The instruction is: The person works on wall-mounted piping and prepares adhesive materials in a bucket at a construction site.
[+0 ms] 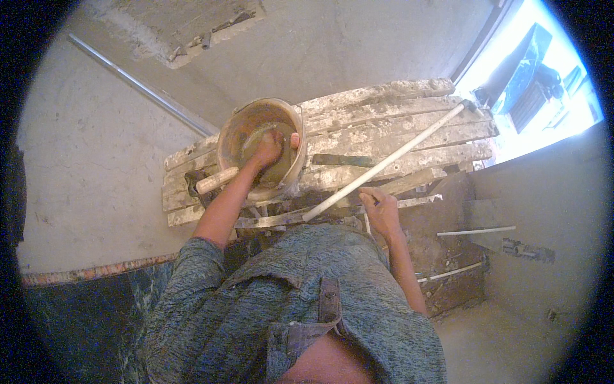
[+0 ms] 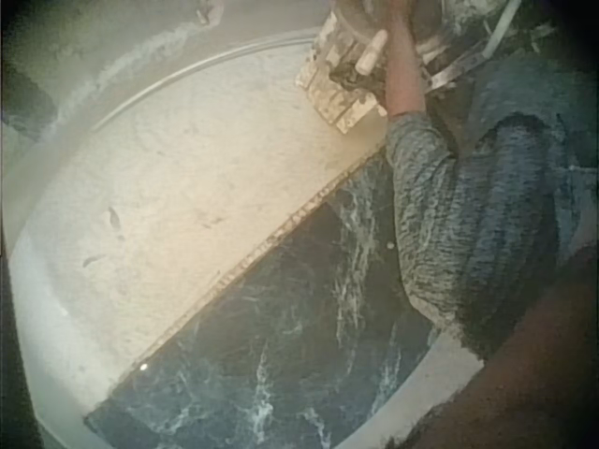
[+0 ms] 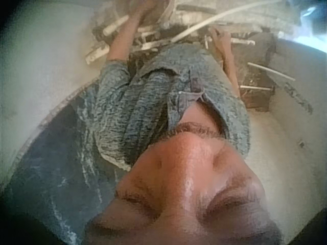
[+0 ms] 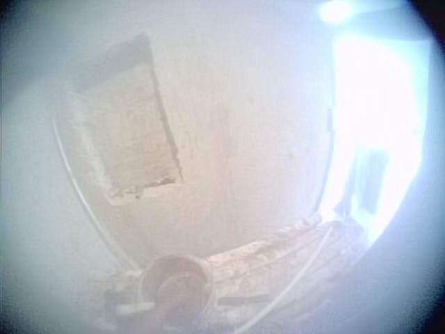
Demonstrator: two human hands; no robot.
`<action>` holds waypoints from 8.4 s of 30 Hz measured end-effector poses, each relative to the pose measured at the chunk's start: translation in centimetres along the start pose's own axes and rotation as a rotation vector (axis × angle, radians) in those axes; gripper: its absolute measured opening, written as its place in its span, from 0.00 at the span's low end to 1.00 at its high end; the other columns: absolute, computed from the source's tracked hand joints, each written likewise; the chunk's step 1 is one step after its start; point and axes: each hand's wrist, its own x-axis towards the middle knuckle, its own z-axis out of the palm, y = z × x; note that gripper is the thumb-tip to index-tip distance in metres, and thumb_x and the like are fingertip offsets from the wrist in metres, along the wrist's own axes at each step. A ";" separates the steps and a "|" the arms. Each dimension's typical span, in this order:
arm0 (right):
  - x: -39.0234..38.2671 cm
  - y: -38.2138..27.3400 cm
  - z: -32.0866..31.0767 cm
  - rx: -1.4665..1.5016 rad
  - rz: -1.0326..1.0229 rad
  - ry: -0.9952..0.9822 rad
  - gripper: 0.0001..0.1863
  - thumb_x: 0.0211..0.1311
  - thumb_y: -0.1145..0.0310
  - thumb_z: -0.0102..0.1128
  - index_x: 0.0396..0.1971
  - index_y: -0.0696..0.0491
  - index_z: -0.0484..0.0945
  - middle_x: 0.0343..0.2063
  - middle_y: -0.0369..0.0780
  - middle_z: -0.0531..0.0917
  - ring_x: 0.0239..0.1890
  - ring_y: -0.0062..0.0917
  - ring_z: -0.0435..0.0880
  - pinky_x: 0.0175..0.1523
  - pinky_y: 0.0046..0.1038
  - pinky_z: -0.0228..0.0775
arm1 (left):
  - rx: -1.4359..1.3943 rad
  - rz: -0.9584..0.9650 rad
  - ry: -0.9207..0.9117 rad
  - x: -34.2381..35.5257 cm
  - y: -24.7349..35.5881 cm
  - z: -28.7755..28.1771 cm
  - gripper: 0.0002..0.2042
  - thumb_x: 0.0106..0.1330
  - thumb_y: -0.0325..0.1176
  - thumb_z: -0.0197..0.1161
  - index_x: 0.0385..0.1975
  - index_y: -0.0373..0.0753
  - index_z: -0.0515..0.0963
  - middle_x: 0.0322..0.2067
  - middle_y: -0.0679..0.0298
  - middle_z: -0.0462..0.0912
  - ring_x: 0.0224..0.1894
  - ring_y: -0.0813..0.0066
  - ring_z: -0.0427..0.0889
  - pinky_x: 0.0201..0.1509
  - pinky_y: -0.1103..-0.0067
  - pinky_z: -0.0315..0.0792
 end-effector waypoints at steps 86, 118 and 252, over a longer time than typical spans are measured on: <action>-0.9 0.9 1.0 0.038 0.054 -0.018 0.13 0.59 0.65 0.60 0.39 0.55 0.83 0.32 0.45 0.85 0.33 0.31 0.83 0.41 0.29 0.73 | 0.113 -0.129 -0.243 -1.1 2.3 -1.9 0.23 0.66 0.42 0.44 0.51 0.32 0.75 0.53 0.40 0.73 0.58 0.45 0.72 0.62 0.61 0.65; -2.9 2.2 2.2 0.072 0.103 0.004 0.13 0.59 0.64 0.59 0.39 0.55 0.82 0.30 0.45 0.85 0.33 0.30 0.83 0.41 0.28 0.72 | -0.022 -0.098 -0.350 0.7 0.0 -0.6 0.20 0.63 0.40 0.44 0.41 0.32 0.79 0.47 0.41 0.78 0.52 0.46 0.76 0.56 0.59 0.67; -0.8 3.5 2.7 0.084 0.104 -0.026 0.14 0.59 0.63 0.59 0.39 0.56 0.83 0.33 0.44 0.85 0.35 0.30 0.84 0.42 0.29 0.72 | -0.104 -0.057 -0.118 -0.3 0.1 -1.0 0.12 0.58 0.34 0.59 0.39 0.41 0.82 0.41 0.47 0.83 0.47 0.53 0.81 0.53 0.67 0.72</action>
